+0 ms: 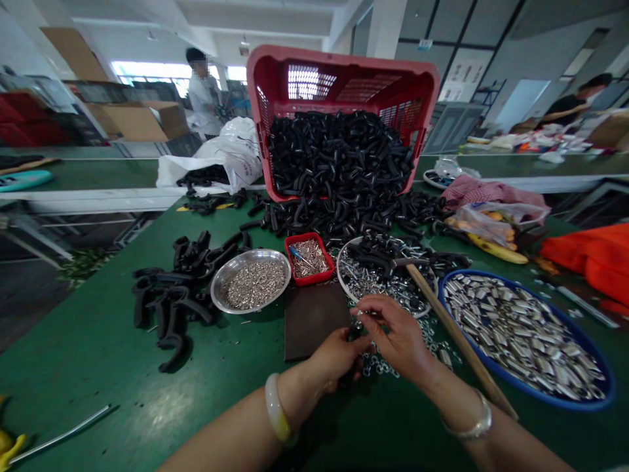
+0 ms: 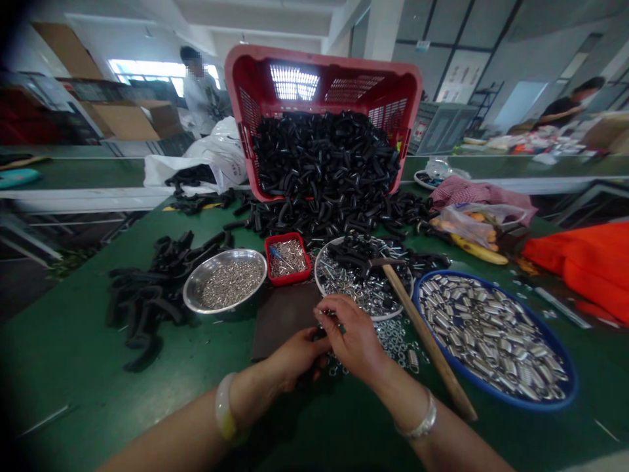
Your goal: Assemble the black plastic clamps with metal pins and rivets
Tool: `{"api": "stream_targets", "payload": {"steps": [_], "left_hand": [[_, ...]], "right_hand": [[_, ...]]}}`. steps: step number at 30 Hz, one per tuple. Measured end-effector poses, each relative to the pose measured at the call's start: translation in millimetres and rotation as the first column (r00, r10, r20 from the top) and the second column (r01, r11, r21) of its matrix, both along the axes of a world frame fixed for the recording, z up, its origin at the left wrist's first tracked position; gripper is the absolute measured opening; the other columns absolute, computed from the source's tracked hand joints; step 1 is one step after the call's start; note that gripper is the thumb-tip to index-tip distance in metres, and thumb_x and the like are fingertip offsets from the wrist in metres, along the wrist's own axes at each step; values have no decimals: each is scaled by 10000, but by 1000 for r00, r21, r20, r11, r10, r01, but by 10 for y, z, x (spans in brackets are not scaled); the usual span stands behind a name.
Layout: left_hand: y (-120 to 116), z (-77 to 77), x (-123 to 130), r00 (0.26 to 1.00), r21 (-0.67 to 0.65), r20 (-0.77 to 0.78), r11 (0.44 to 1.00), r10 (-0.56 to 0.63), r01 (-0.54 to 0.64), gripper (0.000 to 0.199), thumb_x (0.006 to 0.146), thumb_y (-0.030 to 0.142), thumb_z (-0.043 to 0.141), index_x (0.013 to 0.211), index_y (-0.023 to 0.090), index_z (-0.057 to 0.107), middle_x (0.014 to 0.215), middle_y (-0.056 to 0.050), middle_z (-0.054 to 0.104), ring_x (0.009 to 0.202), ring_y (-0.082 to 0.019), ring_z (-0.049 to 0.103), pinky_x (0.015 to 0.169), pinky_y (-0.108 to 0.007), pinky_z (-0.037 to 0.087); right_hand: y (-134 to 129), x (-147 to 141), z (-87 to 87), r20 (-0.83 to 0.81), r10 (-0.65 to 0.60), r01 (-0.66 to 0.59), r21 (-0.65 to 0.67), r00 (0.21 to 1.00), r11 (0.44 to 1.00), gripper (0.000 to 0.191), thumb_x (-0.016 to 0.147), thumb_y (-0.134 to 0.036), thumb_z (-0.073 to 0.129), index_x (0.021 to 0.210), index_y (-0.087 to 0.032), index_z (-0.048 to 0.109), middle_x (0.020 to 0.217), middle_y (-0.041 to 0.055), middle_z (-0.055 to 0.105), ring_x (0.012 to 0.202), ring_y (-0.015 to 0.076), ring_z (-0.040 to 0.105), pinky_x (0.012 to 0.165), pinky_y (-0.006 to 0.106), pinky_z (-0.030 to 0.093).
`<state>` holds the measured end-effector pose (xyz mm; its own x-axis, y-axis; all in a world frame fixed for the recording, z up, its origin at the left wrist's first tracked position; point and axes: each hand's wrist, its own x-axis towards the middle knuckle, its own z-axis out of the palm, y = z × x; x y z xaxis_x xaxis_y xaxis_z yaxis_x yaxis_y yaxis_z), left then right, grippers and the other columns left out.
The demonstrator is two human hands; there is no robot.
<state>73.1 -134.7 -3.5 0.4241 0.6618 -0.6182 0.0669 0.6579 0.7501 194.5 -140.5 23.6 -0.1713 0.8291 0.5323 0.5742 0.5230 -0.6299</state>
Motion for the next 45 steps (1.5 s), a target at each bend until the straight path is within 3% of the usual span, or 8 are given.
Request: {"api": "stream_targets", "payload": {"steps": [7,11,18,21,26,36,41,45], "left_hand": [[-3,40,-45,998,4,67,1000,-3,2,188,681,294,608,771,170,499,505,59,491,331,-40,356,335,-165,239],[19,-12,-158,990,88,105,993,-92,83,232,611,219,638,800,150,523,614,23,537,400,-39,379,346,-160,241],[188,12,-419,823,-98,557,976,-107,193,272,623,220,571,878,137,529,681,20,449,464,-34,383,384,-139,268],[339,-20,-435,762,-231,647,957,16,176,357,700,413,542,930,141,517,698,19,431,472,-39,388,382,-135,273],[564,-146,-379,754,-317,626,948,200,12,373,753,515,486,846,154,488,631,42,399,432,-31,370,372,-125,278],[520,-239,-445,674,-321,710,946,204,52,352,790,486,476,869,143,485,636,47,381,452,-18,377,415,-119,328],[544,-213,-385,720,-339,657,940,223,18,311,796,451,490,860,147,479,644,41,408,445,-18,392,384,-108,301],[546,-208,-330,777,-351,571,934,265,-60,302,804,434,492,809,133,480,619,38,420,405,-2,356,339,-89,240]], "right_hand": [[22,40,-36,-32,64,-69,-197,997,978,107,818,-258,482,889,-222,554,868,47,603,845,168,576,744,319,481],[66,99,-63,-319,41,-197,-475,947,857,133,787,-326,522,854,-212,522,776,5,598,757,150,616,678,282,500],[310,217,-196,-395,-45,-225,-609,918,760,224,740,-372,570,832,-172,527,766,4,610,693,131,606,630,285,512],[656,251,-150,52,10,20,-542,999,840,204,821,-314,465,919,-158,554,844,49,648,765,146,619,663,276,503],[1292,219,-78,653,-60,268,-223,755,937,231,790,-117,441,878,-139,654,969,126,652,948,205,585,824,285,427],[1298,322,-195,743,-23,289,-232,668,929,221,733,-95,496,859,-139,673,895,131,673,853,218,619,744,278,446],[1100,470,-59,685,-79,280,-188,725,941,234,789,-185,491,961,-182,649,977,72,666,908,188,600,804,286,434],[847,290,-17,387,-12,81,-162,922,983,166,781,-266,540,890,-220,658,898,20,678,848,161,612,782,296,459]]}}
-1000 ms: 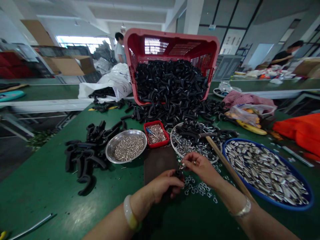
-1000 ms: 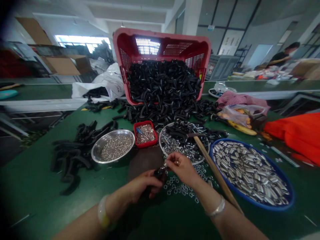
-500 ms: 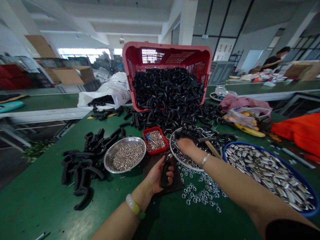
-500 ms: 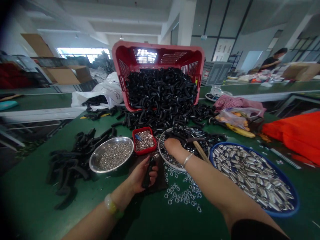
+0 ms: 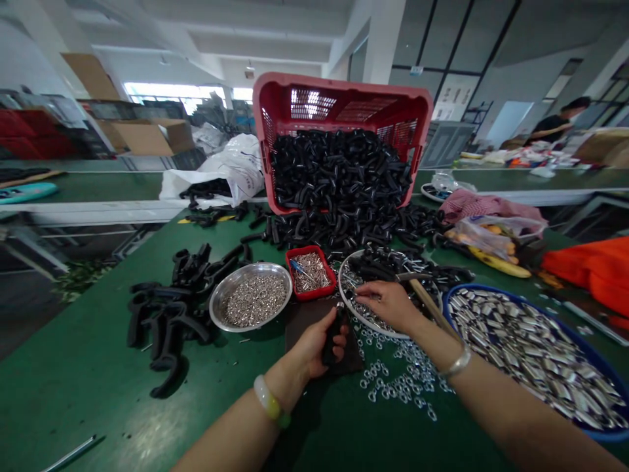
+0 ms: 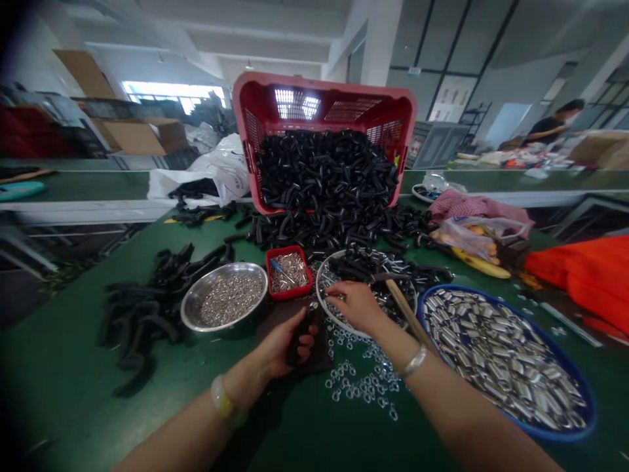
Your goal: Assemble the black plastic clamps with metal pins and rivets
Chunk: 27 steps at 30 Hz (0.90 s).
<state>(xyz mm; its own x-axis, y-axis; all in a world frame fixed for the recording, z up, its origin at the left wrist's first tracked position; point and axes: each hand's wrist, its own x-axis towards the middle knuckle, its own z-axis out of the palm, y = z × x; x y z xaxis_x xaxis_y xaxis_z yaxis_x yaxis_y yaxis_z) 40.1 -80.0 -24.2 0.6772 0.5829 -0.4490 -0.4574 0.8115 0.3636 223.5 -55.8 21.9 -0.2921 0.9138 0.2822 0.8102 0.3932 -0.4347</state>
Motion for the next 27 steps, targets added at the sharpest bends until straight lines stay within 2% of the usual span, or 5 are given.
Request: {"api": "stream_targets", "payload": {"steps": [4,10,18,23,27], "left_hand": [[-35,6,24,997,25,-65,999,32,-31,348,801,462,484,752,118,490,549,53,370,372,7,318,326,-84,232],[-67,71,43,984,30,-100,989,144,-142,207,813,352,515,790,148,485,576,53,414,359,11,322,316,-81,234],[-35,31,1,985,-9,-18,985,174,-174,205,778,356,565,805,160,509,526,82,399,316,20,297,293,-84,224],[-49,26,10,973,33,-87,977,213,-211,192,753,298,612,813,143,515,558,76,453,311,32,294,283,-83,222],[-42,62,38,963,-8,-103,968,250,-252,154,787,272,570,820,133,511,670,33,551,313,38,280,282,-87,225]], "right_hand": [[-205,-258,-100,-239,174,-165,59,955,985,76,741,-240,598,770,-229,668,849,19,671,802,148,615,743,294,476],[-261,-403,-205,-314,95,-56,129,945,990,117,725,-226,624,837,-220,655,879,42,650,822,152,605,741,298,478],[-305,-499,-230,-231,10,20,124,973,992,138,724,-331,634,821,-235,654,884,18,690,979,198,583,933,418,353],[-310,-258,-123,-105,195,-188,67,975,980,350,801,-371,523,1110,-212,560,1108,44,615,1031,148,548,895,307,412],[99,409,160,408,-229,247,9,884,969,361,861,-244,382,1200,-202,499,1232,53,527,1133,149,465,949,280,347]]}}
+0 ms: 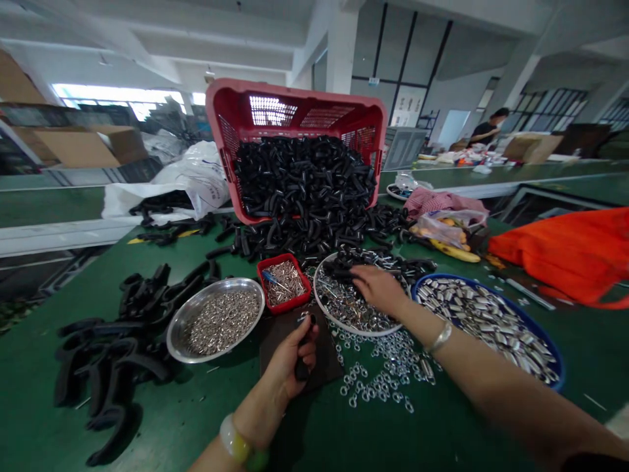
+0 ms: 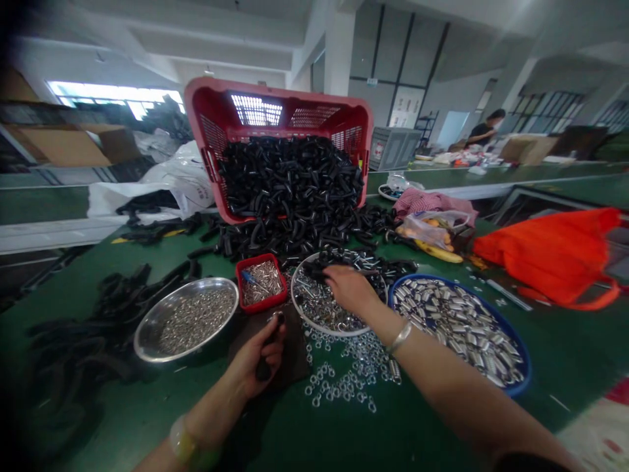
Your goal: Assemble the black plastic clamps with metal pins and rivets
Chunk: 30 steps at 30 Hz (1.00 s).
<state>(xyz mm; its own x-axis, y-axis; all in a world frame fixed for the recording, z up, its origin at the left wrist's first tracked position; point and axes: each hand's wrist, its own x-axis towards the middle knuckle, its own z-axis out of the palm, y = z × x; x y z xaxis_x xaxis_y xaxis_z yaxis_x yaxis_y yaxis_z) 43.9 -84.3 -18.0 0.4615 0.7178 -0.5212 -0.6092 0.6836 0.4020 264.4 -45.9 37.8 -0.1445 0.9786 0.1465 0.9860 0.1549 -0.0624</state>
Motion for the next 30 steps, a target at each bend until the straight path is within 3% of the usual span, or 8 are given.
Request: {"api": "stream_targets", "payload": {"steps": [3,5,8,15,19,22,27,30], "left_hand": [[-9,10,16,1000,2,-5,1000,-9,9,140,795,254,560,836,128,515,731,10,583,316,43,262,284,-87,221],[-22,0,17,1000,23,-14,1000,-14,14,139,796,244,560,860,129,517,789,-8,600,323,44,261,288,-88,222],[-34,-29,5,1000,60,-15,998,-24,25,151,789,237,569,880,133,510,839,-22,604,341,42,280,300,-88,229],[-8,-76,-5,999,83,-14,995,-50,51,172,770,242,595,859,128,502,830,-26,602,349,41,282,305,-87,219],[-3,-80,-5,999,92,-7,994,-50,51,177,757,239,612,845,124,510,806,-20,601,341,42,275,299,-86,213],[-13,-74,-25,999,87,22,995,-49,47,173,756,239,613,843,127,516,800,-20,604,346,39,283,302,-85,216],[-27,-94,-77,987,110,147,993,-66,50,166,765,244,602,845,122,523,781,-17,601,349,34,294,309,-89,231],[-35,-118,-103,979,102,194,994,-56,37,156,777,248,588,834,118,523,780,-12,598,347,36,290,311,-91,233]], "right_hand": [[427,608,159,121,-215,228,-98,969,969,303,806,-178,436,1027,-85,620,1079,177,602,1019,259,547,852,357,406],[651,910,175,173,-232,266,-211,957,940,222,737,-181,550,914,-105,660,953,139,653,898,242,601,777,330,441],[836,1111,93,212,-193,254,-317,958,914,245,708,-219,611,943,-152,639,935,69,661,819,175,612,735,294,452],[857,1034,-60,246,-65,126,-240,967,962,459,724,-157,501,1179,-218,523,1174,107,558,1044,235,524,803,293,401],[857,1012,-41,241,62,9,-284,968,959,386,718,-119,478,1074,-212,595,1083,80,610,984,194,557,810,242,388],[844,982,-37,241,110,-32,-308,964,951,396,686,-100,506,1064,-173,601,1068,113,610,943,207,576,779,248,404],[794,990,-12,205,120,-48,-326,971,944,309,622,-94,572,914,-163,650,930,107,658,820,219,615,683,263,439],[735,976,96,160,92,-51,-247,983,968,213,638,-115,583,836,-164,644,861,85,663,818,213,610,711,274,439]]}}
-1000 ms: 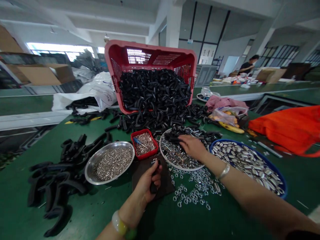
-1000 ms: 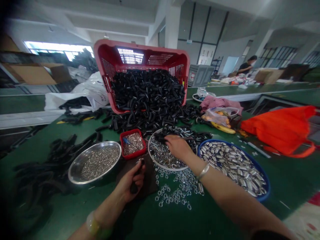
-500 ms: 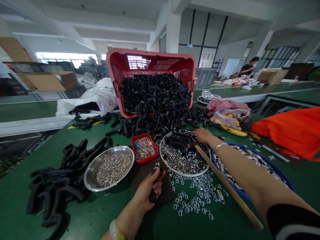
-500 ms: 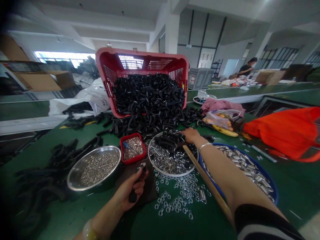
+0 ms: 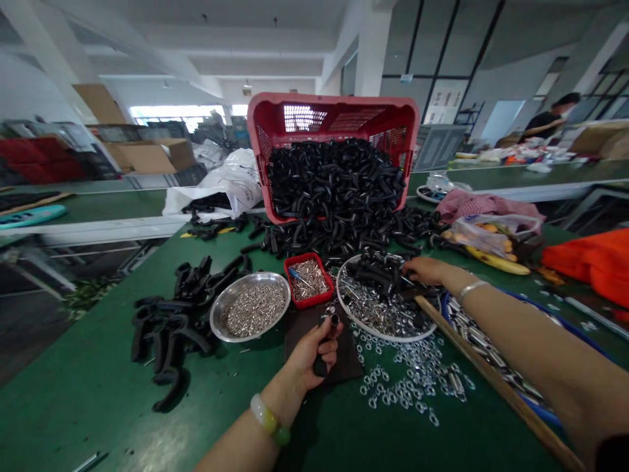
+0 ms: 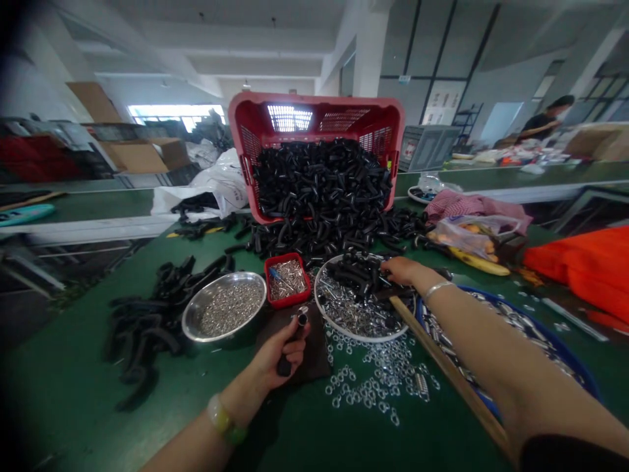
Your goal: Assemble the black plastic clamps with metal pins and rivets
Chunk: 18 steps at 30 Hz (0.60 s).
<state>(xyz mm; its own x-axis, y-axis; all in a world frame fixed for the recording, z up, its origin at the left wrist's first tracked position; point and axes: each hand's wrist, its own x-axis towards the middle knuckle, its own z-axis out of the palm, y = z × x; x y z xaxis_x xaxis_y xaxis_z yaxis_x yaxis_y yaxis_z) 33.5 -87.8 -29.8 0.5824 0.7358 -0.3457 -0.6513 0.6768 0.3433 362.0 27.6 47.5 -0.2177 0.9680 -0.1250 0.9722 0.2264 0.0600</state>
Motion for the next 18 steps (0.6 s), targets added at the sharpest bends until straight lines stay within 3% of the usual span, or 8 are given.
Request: {"api": "stream_targets", "payload": {"steps": [4,6,8,9,11,15,18], "left_hand": [[-2,-24,-30,997,-7,77,1000,-19,20,158,787,260,576,819,113,527,745,-2,580,348,37,279,314,-89,238],[0,-35,-45,992,-2,120,999,-37,38,160,791,263,571,827,112,532,734,3,570,353,37,277,315,-86,235],[-2,-53,-63,988,7,147,999,-54,54,165,794,263,567,845,110,537,726,6,560,359,36,277,318,-83,231],[-5,-66,-73,986,14,153,998,-62,61,169,794,266,566,851,109,540,714,8,553,360,35,276,320,-82,230],[-17,-97,-95,987,29,148,998,-67,63,181,796,283,562,848,111,545,657,21,526,360,30,267,327,-82,229],[-29,-131,-135,994,77,74,994,-82,76,249,759,378,586,722,136,537,461,62,373,355,-10,276,355,-111,245],[-4,-79,-162,992,123,38,986,-121,115,399,706,544,559,651,150,521,386,76,261,343,-37,279,376,-146,264]], "right_hand": [[-341,-445,99,-192,-8,51,220,981,974,283,823,-279,420,1052,-152,528,927,88,626,814,169,594,709,286,455],[-642,-876,45,-605,111,83,284,789,955,293,814,-345,456,1042,-168,505,836,48,627,676,136,595,584,253,476],[-945,-1327,-67,-748,252,38,346,614,937,250,765,-346,546,956,-186,539,831,32,622,675,125,589,566,236,481],[-1072,-1522,-129,-753,321,21,405,574,914,208,748,-319,573,910,-189,561,849,35,620,698,126,587,572,234,483],[-1254,-1804,-239,-695,442,2,537,567,843,130,754,-245,571,867,-181,581,828,43,620,747,137,581,629,251,488],[-1397,-1988,-312,-452,580,-160,679,678,717,146,796,-156,486,870,-165,611,845,75,630,780,155,581,685,273,485],[-1456,-1999,-266,-318,602,-264,682,732,682,249,826,-138,413,996,-142,594,914,106,632,818,176,582,689,292,486]]}}
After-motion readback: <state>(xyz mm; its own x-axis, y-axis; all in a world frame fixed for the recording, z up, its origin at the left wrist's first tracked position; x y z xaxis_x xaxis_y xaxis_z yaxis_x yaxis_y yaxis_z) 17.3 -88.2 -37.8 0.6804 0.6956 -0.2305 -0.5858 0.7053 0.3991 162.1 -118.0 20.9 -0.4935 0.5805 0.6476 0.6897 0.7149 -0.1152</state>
